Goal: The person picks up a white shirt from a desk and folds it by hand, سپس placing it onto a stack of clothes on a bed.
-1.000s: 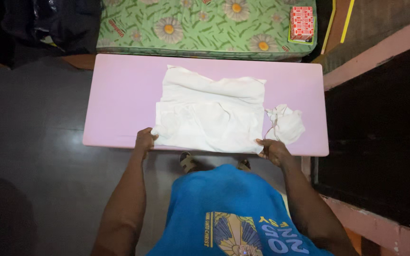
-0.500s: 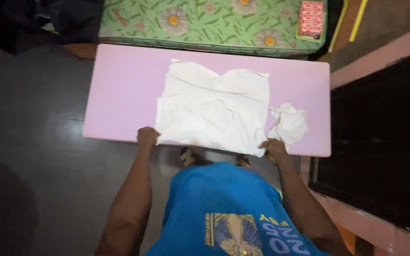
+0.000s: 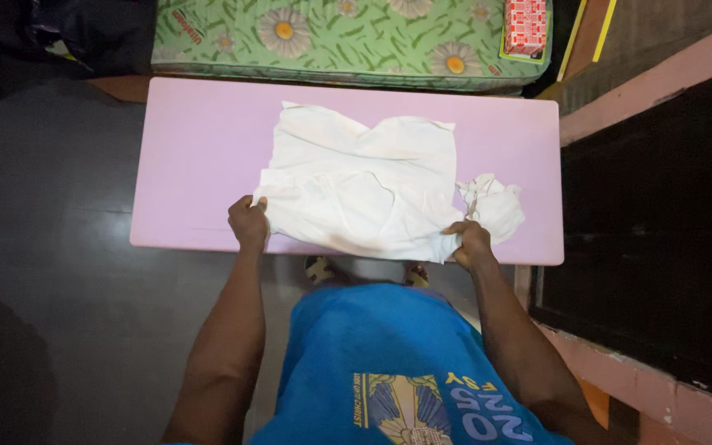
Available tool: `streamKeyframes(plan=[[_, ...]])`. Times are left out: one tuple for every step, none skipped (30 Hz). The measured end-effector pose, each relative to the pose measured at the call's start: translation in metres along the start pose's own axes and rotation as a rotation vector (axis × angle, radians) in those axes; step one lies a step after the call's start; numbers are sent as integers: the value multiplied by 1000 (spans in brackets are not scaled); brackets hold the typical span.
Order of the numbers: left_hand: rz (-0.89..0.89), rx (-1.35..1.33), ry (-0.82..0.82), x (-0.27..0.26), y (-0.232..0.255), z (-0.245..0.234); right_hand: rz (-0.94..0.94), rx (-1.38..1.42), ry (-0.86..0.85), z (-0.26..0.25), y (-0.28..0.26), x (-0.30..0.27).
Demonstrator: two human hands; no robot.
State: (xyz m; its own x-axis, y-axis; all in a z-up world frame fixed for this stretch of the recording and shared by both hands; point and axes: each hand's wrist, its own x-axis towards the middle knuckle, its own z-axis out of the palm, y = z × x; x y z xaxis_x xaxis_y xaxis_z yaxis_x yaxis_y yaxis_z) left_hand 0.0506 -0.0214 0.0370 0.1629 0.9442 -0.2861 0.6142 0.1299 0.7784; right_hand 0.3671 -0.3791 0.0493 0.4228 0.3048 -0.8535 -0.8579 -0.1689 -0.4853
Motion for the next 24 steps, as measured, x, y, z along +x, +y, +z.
streamKeyframes(plan=[[61, -173, 13, -1, -1, 0, -50, 45, -2, -11, 5, 10], [64, -172, 14, 1, -3, -1, -114, 100, -10, -20, 11, 20], [103, -293, 23, 5, -8, 0, -161, 150, -32, -24, 15, 24], [143, -418, 31, 9, -14, 3, -154, 144, -32, -30, 18, 25], [146, -420, 30, 10, -22, 5, -143, 142, -35, -34, 21, 23], [132, -409, -7, 9, -30, 5, -107, 94, -24, -35, 21, 21], [117, -397, -43, 10, -34, 5, -112, 95, -26, -34, 18, 17], [121, -398, -40, 12, -34, 4, -139, 22, -54, -30, 15, 13], [109, -429, -119, 12, -31, 0, -166, -52, -82, -22, 9, 2], [100, -458, -198, 13, -25, -6, -171, -50, -88, -13, -3, -8], [107, -459, -196, 20, -13, -11, -190, -166, -44, -3, -23, -15], [139, -406, -214, 34, 5, -11, -213, -283, 1, 9, -45, -18], [171, -352, -232, 49, 25, -10, -322, -422, 11, 20, -64, -20], [333, -363, -209, 63, 47, -7, -439, -559, 20, 29, -90, -23], [495, -371, -185, 77, 71, -6, -584, -651, -9, 36, -117, -29], [591, -313, -107, 93, 97, -7, -722, -741, -37, 46, -137, -36], [686, -254, -30, 105, 126, -9, -859, -915, 45, 55, -158, -48], [588, -374, -119, 110, 155, -14, -996, -1089, 135, 63, -184, -63], [489, -491, -210, 115, 187, -24, -1090, -1161, 191, 71, -209, -80], [593, -482, -162, 119, 221, -35, -1167, -1177, 213, 82, -231, -97], [696, -472, -113, 119, 252, -46, -1236, -1186, 231, 93, -253, -113], [734, -343, -24, 113, 275, -61, -1262, -1162, 217, 103, -269, -128], [770, -211, 64, 109, 296, -77, -1289, -1139, 204, 112, -283, -140], [935, -251, 42, 106, 315, -92, -1294, -1107, 180, 120, -290, -148]])
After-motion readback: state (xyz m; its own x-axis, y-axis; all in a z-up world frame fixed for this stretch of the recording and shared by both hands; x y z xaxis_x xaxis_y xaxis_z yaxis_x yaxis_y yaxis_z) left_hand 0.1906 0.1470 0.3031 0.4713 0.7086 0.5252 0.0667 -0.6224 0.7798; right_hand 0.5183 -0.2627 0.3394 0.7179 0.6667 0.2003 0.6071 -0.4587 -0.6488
